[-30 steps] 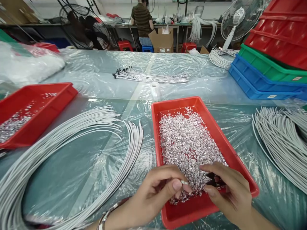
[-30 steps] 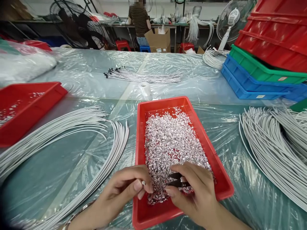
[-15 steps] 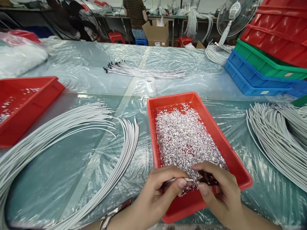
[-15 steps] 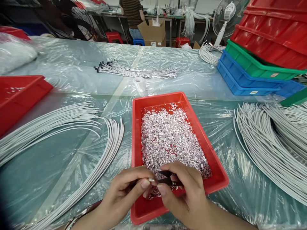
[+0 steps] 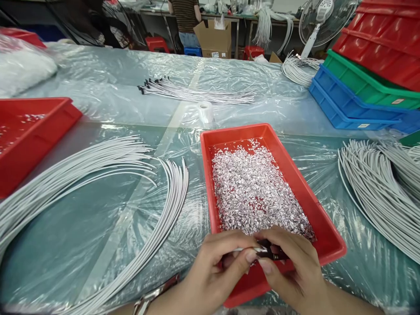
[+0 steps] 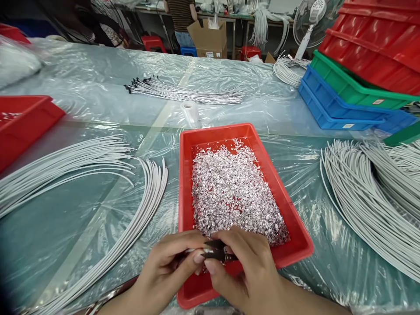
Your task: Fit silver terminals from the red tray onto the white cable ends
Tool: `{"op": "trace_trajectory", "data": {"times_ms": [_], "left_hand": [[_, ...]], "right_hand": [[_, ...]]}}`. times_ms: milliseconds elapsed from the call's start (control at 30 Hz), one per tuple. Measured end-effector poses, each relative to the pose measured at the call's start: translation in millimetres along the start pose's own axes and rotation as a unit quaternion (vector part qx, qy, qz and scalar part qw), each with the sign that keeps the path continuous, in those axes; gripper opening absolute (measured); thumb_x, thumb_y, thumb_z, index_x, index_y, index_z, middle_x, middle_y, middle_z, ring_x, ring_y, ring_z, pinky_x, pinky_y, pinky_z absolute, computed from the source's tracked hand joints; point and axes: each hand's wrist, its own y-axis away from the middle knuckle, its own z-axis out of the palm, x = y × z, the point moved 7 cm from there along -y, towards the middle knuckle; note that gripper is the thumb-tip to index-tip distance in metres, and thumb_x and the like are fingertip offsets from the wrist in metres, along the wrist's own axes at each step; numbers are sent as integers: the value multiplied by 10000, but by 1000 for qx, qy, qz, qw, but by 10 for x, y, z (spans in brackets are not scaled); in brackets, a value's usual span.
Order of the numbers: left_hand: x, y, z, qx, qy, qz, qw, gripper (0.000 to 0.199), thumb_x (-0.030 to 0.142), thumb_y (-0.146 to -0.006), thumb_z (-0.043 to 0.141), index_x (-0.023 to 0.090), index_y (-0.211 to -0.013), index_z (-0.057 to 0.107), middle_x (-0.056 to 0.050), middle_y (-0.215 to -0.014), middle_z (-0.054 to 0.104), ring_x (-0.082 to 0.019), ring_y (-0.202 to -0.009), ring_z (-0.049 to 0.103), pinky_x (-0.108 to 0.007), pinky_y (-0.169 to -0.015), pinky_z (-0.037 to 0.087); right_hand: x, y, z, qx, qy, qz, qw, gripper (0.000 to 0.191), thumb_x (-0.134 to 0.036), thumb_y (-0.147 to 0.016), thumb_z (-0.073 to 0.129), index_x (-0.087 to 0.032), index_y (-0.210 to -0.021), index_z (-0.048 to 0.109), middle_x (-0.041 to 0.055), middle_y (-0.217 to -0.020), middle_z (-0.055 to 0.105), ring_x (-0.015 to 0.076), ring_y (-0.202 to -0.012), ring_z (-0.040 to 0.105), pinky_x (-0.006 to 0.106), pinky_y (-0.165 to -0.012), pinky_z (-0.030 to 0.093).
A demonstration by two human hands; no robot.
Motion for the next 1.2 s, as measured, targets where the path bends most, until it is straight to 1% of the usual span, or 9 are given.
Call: {"op": "trace_trajectory", "data": {"times_ms": [133,300,400,500,633,767,1000,1133,1200], "left_hand": [[35,0,8,-5,-6,12,1000,130,159,-900,501,227,-932,608,22,-745,628,-96,-655,572,-185,-576,441],[32,1,19,-5,-14,21,1000,129,159,-900,501,230,-925,606,29,-704,598,-94,-618,542,-191,-559,425],[16,4,29,-12,-10,9,1000,111,155,-896,501,206,-883,599,24,-700,596,-90,-612,537,-187,-555,422],[41,15,22,-18,-9,13,1000,102,138,-889,507,200,-898,587,22,-731,621,-80,-621,550,-172,-565,430],[80,31,15,-21,-21,38,999,134,124,-897,495,215,-956,574,16,-819,658,-77,-687,595,-161,-632,468],[69,35,14,-8,-50,53,997,152,106,-883,513,214,-972,572,2,-882,680,-92,-778,631,-177,-715,495],[79,19,14,6,-60,64,996,178,94,-869,511,209,-981,589,-18,-873,699,-108,-733,646,-191,-670,514],[72,33,17,4,-58,61,996,174,102,-874,504,230,-962,581,11,-778,680,-108,-650,627,-204,-606,507],[64,42,7,8,-61,57,996,169,112,-876,509,238,-961,583,19,-785,679,-102,-661,628,-196,-616,506]], "right_hand": [[-8,4,-2,0,14,-8,1000,166,-276,-919,479,-170,-1041,517,25,-826,652,117,-682,593,232,-635,484],[-21,-24,-8,2,10,-9,1000,149,-289,-930,463,-181,-1017,519,15,-786,644,113,-606,572,231,-574,480],[-36,-33,-8,7,25,-17,1000,150,-295,-942,443,-189,-1024,510,20,-787,653,126,-608,591,244,-563,485],[-75,-24,-10,17,46,-36,998,167,-299,-957,410,-188,-1051,494,31,-791,663,149,-641,618,260,-565,492],[-99,-24,-16,19,67,-33,997,180,-313,-967,379,-190,-1030,493,39,-799,674,166,-671,635,278,-575,494],[-99,-40,-12,11,51,-21,998,180,-313,-969,381,-188,-1016,501,38,-787,670,163,-660,635,268,-567,491],[-67,-24,19,-1,12,22,1000,189,-346,-968,398,-205,-1003,519,20,-780,665,153,-662,639,255,-582,496],[-69,-29,1,-2,19,27,999,214,-376,-972,377,-215,-993,517,15,-751,660,154,-625,635,258,-550,489],[-65,-37,-7,-4,14,29,999,207,-376,-969,386,-219,-1004,517,14,-772,667,149,-634,637,249,-565,497]]}}
